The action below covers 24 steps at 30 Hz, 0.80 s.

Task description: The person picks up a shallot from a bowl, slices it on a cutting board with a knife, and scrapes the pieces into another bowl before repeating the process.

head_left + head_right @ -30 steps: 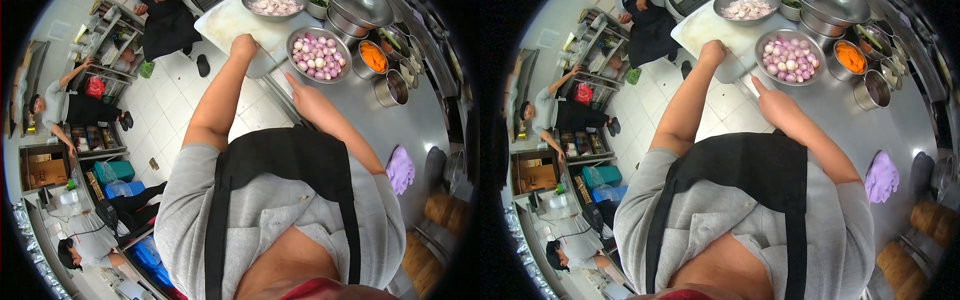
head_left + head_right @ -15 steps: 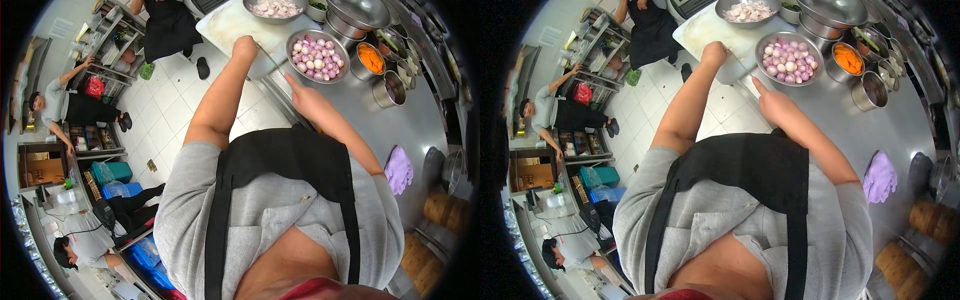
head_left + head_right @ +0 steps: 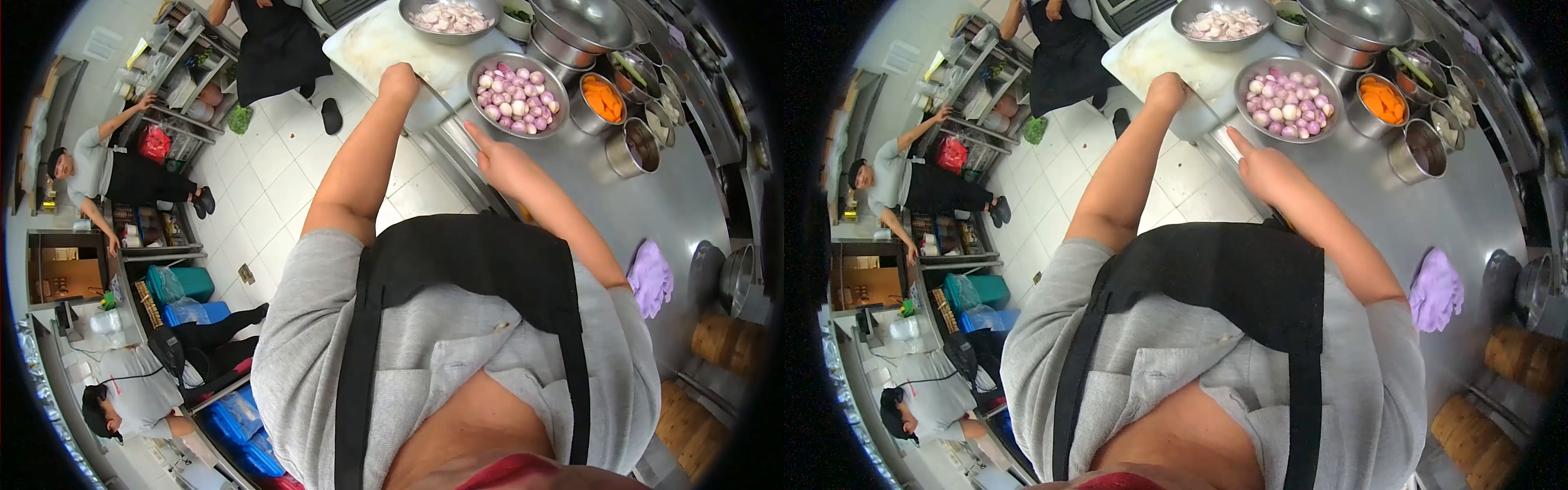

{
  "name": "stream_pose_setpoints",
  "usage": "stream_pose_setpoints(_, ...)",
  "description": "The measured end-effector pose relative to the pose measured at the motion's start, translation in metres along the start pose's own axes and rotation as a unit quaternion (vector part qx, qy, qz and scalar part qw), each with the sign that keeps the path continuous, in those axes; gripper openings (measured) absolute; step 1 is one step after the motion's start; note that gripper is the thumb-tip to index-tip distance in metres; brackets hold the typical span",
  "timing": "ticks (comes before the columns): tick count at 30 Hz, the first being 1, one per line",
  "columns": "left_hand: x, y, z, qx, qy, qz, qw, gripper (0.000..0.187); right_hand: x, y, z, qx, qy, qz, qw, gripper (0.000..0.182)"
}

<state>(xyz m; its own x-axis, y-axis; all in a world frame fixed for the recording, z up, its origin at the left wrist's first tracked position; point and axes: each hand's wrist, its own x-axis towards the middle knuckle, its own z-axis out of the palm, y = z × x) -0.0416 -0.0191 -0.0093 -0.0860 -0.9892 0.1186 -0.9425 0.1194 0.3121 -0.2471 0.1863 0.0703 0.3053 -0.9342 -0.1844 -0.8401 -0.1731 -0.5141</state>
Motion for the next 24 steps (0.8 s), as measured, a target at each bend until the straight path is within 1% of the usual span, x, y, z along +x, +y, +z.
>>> stream_pose_setpoints(2,-0.002,-0.002,0.003,0.008,-0.012,-0.004,1.0,0.017,0.013,0.007,0.017,-0.011,0.002,-0.005,1.0,0.059)
stream_pose_setpoints(4,0.002,-0.002,-0.004,0.018,-0.015,-0.008,1.0,0.018,0.02,0.005,0.016,-0.025,0.01,-0.017,0.999,0.06)
stream_pose_setpoints(7,-0.004,0.0,-0.006,-0.011,-0.026,-0.019,0.999,0.018,0.016,0.004,0.015,-0.045,0.004,0.001,0.999,0.06)
stream_pose_setpoints(9,-0.005,0.001,-0.011,-0.029,-0.051,-0.026,0.998,0.028,0.013,0.005,0.013,-0.031,0.006,-0.021,0.999,0.059)
stream_pose_setpoints(10,-0.007,0.002,-0.014,-0.03,-0.049,-0.027,0.998,0.028,0.01,0.004,0.011,-0.033,0.006,-0.022,0.999,0.059)
stream_pose_setpoints(12,-0.011,0.003,-0.02,-0.069,-0.06,-0.025,0.995,0.028,0.002,0.002,0.006,0.007,0.001,-0.002,1.0,0.057)
stream_pose_setpoints(13,-0.007,0.0,-0.015,-0.07,-0.059,-0.025,0.996,0.028,0.002,0.003,0.005,0.006,0.001,-0.003,1.0,0.057)
stream_pose_setpoints(15,-0.002,-0.003,-0.005,-0.039,-0.03,-0.034,0.998,0.02,-0.001,0.009,0.006,0.058,0.024,0.014,0.998,0.055)
stream_pose_setpoints(16,-0.002,-0.002,-0.004,-0.04,-0.031,-0.033,0.998,0.02,-0.003,0.012,0.006,0.058,0.024,0.016,0.998,0.055)
stream_pose_setpoints(18,-0.003,-0.001,-0.007,-0.017,-0.033,-0.022,0.999,0.024,-0.005,0.016,0.006,0.125,0.069,-0.022,0.989,0.053)
stream_pose_setpoints(19,-0.002,-0.001,-0.01,-0.017,-0.033,-0.022,0.999,0.024,-0.006,0.015,0.005,0.125,0.069,-0.022,0.989,0.053)
stream_pose_setpoints(21,-0.001,0.0,-0.016,0.006,-0.087,-0.013,0.996,0.033,-0.008,0.012,-0.001,0.109,0.065,-0.003,0.992,0.052)
stream_pose_setpoints(22,-0.002,0.003,-0.02,0.007,-0.088,-0.011,0.996,0.033,-0.008,0.011,-0.003,0.11,0.066,-0.001,0.992,0.052)
stream_pose_setpoints(24,-0.004,0.007,-0.025,-0.018,-0.08,-0.039,0.996,0.041,-0.009,0.009,-0.006,0.083,0.011,0.052,0.995,0.052)
